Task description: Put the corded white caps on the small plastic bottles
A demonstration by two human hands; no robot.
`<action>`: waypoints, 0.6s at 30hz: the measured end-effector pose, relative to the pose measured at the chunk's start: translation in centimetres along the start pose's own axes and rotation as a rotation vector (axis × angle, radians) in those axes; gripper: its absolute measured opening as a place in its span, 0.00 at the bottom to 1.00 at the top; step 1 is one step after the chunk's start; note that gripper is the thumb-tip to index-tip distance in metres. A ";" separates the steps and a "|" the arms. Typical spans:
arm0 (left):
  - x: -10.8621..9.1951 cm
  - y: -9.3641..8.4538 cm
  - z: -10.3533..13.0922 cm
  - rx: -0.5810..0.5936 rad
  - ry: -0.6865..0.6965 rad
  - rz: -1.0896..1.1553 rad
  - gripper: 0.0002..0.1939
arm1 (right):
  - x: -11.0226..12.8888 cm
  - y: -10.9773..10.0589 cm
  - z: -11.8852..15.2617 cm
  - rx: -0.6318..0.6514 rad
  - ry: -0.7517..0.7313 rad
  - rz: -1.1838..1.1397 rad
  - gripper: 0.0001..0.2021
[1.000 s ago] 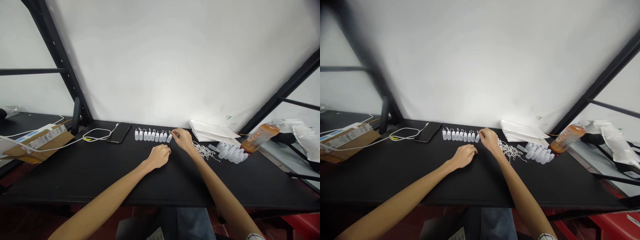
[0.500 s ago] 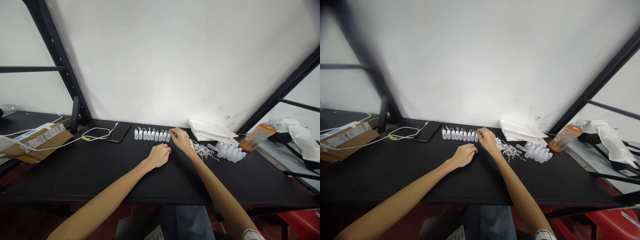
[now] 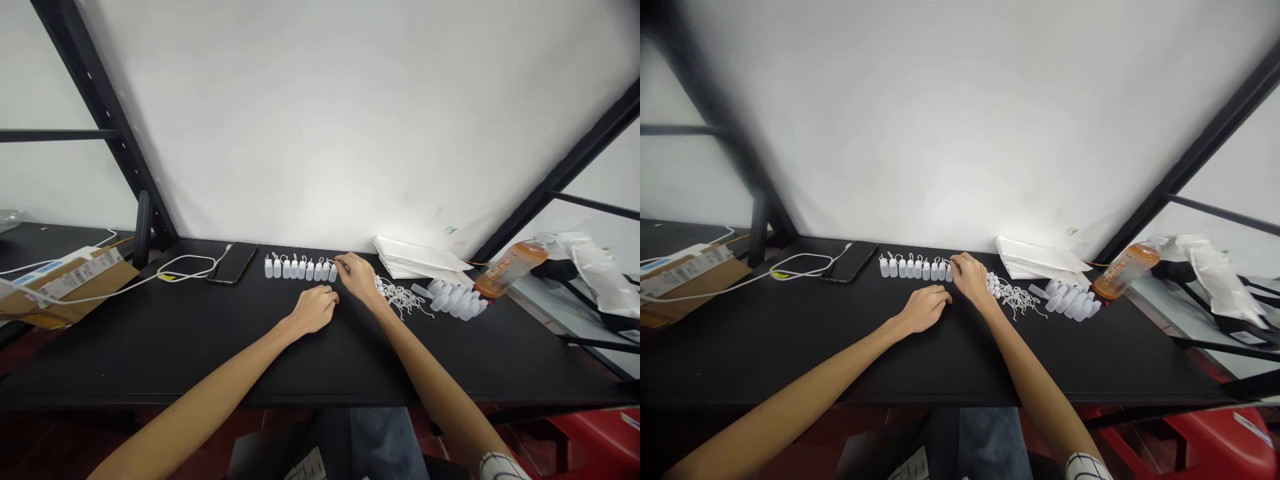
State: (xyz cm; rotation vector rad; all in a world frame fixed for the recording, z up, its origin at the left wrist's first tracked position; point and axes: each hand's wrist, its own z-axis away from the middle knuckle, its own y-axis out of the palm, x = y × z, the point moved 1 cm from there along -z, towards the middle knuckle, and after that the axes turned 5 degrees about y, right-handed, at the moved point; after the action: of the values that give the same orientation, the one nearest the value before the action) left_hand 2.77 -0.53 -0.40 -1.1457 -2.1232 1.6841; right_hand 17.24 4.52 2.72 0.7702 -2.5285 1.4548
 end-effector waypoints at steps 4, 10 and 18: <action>-0.1 -0.2 0.0 0.014 -0.004 -0.011 0.16 | 0.1 0.1 0.2 -0.007 0.004 0.018 0.11; 0.2 -0.5 0.1 -0.006 -0.028 -0.009 0.17 | 0.0 -0.1 0.4 -0.021 0.014 0.021 0.12; 1.1 -0.7 -0.1 -0.012 -0.057 0.001 0.17 | -2.1 -2.9 0.4 -0.056 0.058 0.053 0.13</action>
State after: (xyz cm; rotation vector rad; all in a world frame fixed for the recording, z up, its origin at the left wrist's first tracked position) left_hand 1.80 0.26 -0.07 -1.1145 -2.1696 1.7266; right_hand 20.56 3.73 4.02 0.6477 -2.5531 1.3936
